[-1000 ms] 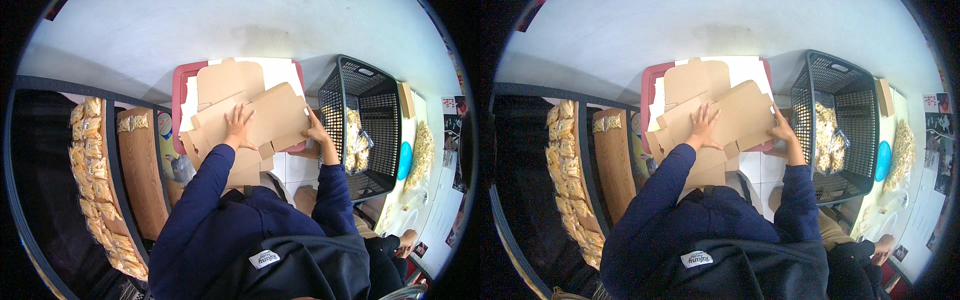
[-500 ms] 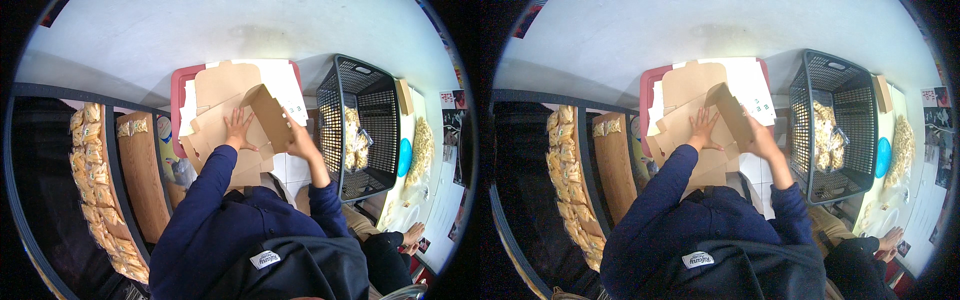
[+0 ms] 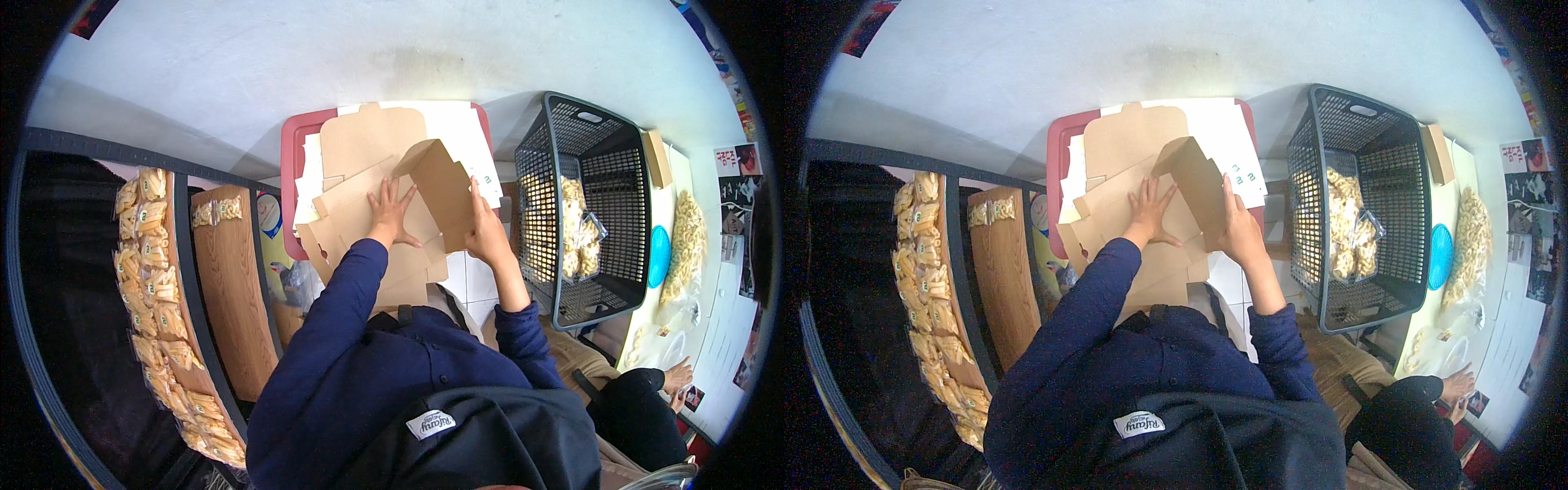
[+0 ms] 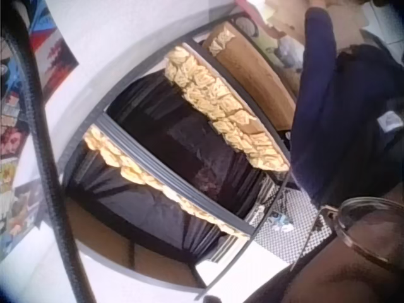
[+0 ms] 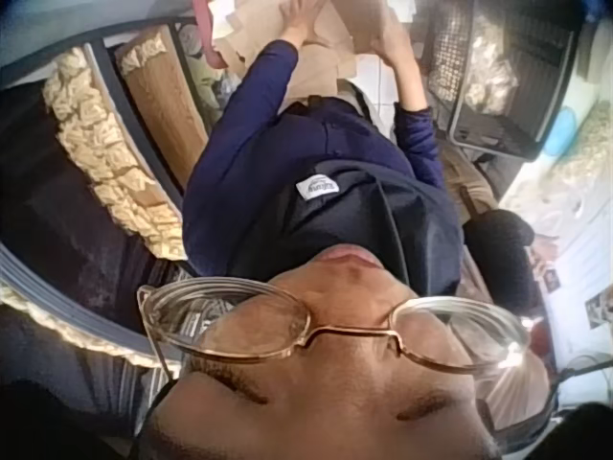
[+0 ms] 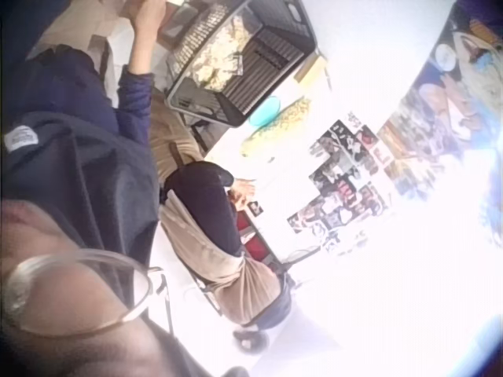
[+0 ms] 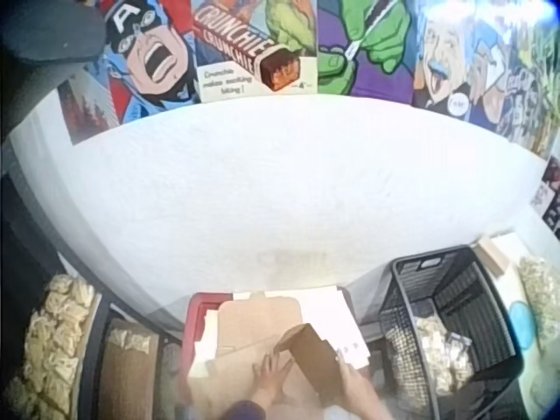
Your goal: The person folds a cardboard flat along its pre-scored lines to form a small box, places two plastic bags of snacks into the box, and then closes the lid.
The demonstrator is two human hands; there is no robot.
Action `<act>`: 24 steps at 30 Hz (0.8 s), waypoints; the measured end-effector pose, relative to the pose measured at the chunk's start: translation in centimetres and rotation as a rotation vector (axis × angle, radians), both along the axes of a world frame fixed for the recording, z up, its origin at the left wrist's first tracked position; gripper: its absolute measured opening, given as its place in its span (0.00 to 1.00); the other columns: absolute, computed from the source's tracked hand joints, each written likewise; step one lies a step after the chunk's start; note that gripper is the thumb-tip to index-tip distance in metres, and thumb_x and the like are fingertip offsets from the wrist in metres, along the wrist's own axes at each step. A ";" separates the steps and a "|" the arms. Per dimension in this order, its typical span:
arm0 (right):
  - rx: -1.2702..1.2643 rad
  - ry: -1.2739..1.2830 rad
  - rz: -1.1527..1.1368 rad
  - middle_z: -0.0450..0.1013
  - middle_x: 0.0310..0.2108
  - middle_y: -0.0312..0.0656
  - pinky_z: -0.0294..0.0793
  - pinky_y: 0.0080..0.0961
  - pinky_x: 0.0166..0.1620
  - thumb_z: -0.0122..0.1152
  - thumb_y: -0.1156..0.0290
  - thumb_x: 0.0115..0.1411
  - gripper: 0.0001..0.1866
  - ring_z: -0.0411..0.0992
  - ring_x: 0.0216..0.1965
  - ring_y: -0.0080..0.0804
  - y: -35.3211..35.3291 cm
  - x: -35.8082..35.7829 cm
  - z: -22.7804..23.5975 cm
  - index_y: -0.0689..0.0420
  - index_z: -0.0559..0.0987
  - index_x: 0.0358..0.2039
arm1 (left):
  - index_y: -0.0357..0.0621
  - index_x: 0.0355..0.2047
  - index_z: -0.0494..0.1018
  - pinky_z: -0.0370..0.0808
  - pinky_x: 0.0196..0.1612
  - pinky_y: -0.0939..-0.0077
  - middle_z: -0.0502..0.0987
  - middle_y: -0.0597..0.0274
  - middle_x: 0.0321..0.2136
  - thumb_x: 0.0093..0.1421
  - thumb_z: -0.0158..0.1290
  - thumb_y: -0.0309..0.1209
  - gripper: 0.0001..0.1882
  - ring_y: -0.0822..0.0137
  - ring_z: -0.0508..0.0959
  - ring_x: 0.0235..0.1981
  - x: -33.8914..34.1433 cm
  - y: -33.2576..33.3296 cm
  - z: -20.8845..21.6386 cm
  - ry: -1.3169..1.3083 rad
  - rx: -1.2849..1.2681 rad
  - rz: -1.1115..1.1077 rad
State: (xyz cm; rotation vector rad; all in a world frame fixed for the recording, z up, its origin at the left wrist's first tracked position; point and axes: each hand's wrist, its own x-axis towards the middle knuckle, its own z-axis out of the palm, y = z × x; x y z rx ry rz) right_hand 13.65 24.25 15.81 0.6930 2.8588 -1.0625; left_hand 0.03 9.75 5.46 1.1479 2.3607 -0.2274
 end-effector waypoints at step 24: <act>0.279 -0.064 0.352 0.62 0.44 0.47 0.74 0.33 0.37 0.56 0.83 0.41 0.50 0.65 0.42 0.43 -10.2 -0.6 -1.6 0.40 0.49 0.64 | 0.58 0.64 0.46 0.46 0.57 0.36 0.42 0.61 0.65 0.52 0.39 0.63 0.43 0.52 0.40 0.65 -2.1 -1.5 -3.7 -0.060 -0.013 -0.089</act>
